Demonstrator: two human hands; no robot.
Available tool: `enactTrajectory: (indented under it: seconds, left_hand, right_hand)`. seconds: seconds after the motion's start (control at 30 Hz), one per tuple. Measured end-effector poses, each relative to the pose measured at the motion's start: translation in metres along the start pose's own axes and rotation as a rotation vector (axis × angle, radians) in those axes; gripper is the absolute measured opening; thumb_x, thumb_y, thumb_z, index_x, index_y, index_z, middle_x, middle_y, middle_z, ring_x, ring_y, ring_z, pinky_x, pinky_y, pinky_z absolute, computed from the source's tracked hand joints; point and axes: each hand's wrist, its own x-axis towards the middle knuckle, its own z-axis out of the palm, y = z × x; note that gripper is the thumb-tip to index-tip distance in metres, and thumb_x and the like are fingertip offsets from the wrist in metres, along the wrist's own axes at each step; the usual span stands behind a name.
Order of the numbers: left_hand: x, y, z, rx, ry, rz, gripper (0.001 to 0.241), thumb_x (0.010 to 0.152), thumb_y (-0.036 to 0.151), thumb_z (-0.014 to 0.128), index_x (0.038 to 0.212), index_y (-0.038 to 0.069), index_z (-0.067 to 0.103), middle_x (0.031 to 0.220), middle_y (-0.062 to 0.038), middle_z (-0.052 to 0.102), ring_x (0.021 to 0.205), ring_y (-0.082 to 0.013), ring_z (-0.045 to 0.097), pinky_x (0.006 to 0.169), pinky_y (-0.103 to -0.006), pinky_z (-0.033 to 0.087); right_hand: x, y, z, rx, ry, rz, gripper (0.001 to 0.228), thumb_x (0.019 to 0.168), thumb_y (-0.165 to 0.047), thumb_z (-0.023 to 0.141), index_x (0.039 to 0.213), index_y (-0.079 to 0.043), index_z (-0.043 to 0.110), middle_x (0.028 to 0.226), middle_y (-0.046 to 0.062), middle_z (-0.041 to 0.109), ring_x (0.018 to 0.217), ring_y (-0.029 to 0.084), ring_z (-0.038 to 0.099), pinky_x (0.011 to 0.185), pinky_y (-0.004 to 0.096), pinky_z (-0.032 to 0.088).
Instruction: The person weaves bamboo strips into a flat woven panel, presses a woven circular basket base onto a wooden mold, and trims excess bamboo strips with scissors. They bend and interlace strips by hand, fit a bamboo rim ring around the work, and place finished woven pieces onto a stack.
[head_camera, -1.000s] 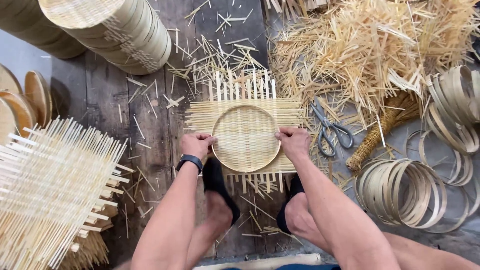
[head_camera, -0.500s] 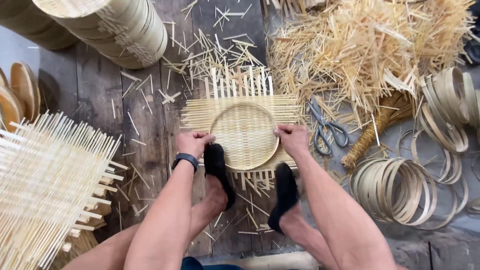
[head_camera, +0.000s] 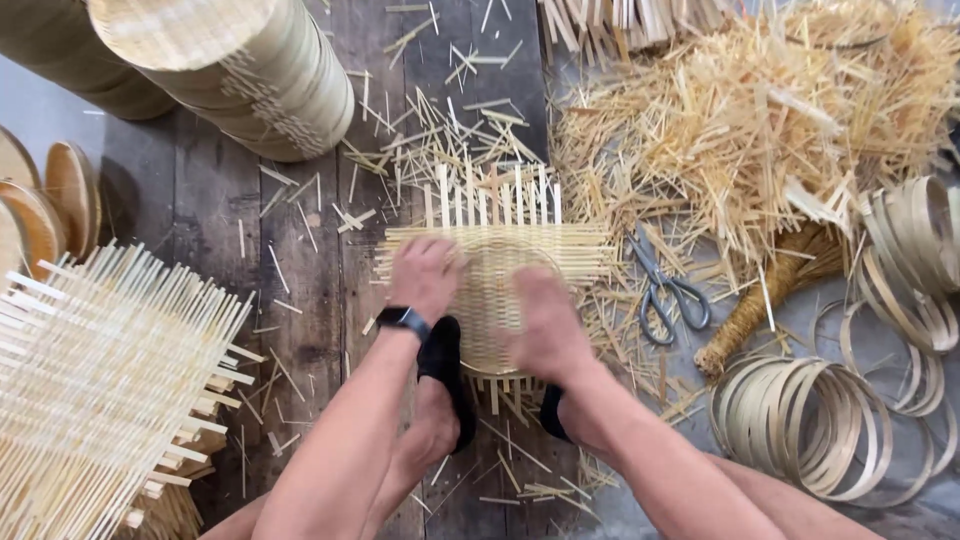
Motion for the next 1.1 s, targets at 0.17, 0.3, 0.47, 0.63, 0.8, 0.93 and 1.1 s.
enactTrajectory:
  seconds: [0.17, 0.3, 0.47, 0.63, 0.8, 0.93, 1.1]
  left_hand:
    - [0.049, -0.012, 0.075, -0.129, 0.063, 0.523, 0.034, 0.103, 0.035, 0.062, 0.129, 0.016, 0.073, 0.135, -0.013, 0.065, 0.132, -0.0363, 0.049, 0.115, -0.0611, 0.033]
    - [0.061, 0.015, 0.038, -0.299, 0.056, 0.34, 0.03, 0.103, 0.035, 0.056, 0.122, 0.023, 0.075, 0.134, -0.004, 0.07, 0.125, -0.0277, 0.06, 0.106, -0.0422, 0.047]
    - [0.098, -0.005, 0.069, -0.465, -0.092, 0.067, 0.025, 0.1, 0.029, 0.061, 0.114, 0.02, 0.079, 0.112, -0.008, 0.076, 0.102, -0.0257, 0.073, 0.089, -0.0361, 0.056]
    - [0.104, -0.001, 0.061, -0.556, -0.127, 0.089, 0.021, 0.095, 0.024, 0.069, 0.114, 0.02, 0.078, 0.103, -0.008, 0.075, 0.096, -0.0228, 0.072, 0.087, -0.0351, 0.055]
    - [0.124, 0.002, 0.069, -0.474, -0.17, 0.163, 0.022, 0.095, 0.022, 0.071, 0.116, 0.021, 0.077, 0.099, -0.008, 0.069, 0.095, -0.0245, 0.068, 0.087, -0.0386, 0.054]
    - [0.119, 0.0, 0.064, -0.223, -0.06, 0.326, 0.021, 0.098, 0.027, 0.061, 0.106, 0.024, 0.08, 0.118, -0.004, 0.065, 0.108, -0.0265, 0.061, 0.093, -0.0416, 0.05]
    - [0.118, 0.006, 0.055, -0.11, 0.002, 0.485, 0.027, 0.105, 0.037, 0.05, 0.11, 0.019, 0.07, 0.115, -0.005, 0.067, 0.108, -0.0304, 0.064, 0.089, -0.0438, 0.053]
  right_hand:
    - [-0.023, -0.016, 0.069, -0.471, -0.385, -0.484, 0.085, 0.079, -0.042, 0.064, 0.145, 0.007, 0.046, 0.153, 0.027, 0.033, 0.143, 0.043, 0.027, 0.115, 0.061, 0.02]
    - [-0.023, 0.014, 0.112, -0.616, -0.149, -0.549, 0.069, 0.092, -0.042, 0.058, 0.148, -0.003, 0.049, 0.157, 0.025, 0.037, 0.146, 0.042, 0.032, 0.118, 0.063, 0.022]
    - [0.015, 0.007, 0.089, -0.392, -0.155, -0.513, 0.063, 0.089, -0.036, 0.058, 0.143, -0.003, 0.052, 0.155, 0.026, 0.039, 0.145, 0.043, 0.033, 0.117, 0.064, 0.025]
    - [0.013, 0.0, 0.088, -0.351, -0.228, -0.492, 0.071, 0.083, -0.034, 0.063, 0.144, -0.001, 0.053, 0.153, 0.024, 0.041, 0.145, 0.04, 0.034, 0.117, 0.059, 0.027]
    - [0.031, -0.012, 0.064, -0.44, -0.112, -0.46, 0.074, 0.074, -0.034, 0.068, 0.139, -0.003, 0.056, 0.151, 0.024, 0.044, 0.141, 0.041, 0.039, 0.113, 0.061, 0.03]
    - [0.075, 0.017, 0.038, -0.089, -0.207, -0.336, 0.054, 0.08, -0.029, 0.07, 0.129, -0.008, 0.062, 0.135, 0.015, 0.062, 0.13, 0.035, 0.053, 0.109, 0.049, 0.039]
    - [0.152, 0.063, 0.033, -0.097, 0.221, -0.446, 0.041, 0.09, -0.025, 0.068, 0.124, -0.003, 0.07, 0.121, 0.013, 0.074, 0.115, 0.035, 0.069, 0.097, 0.044, 0.053]
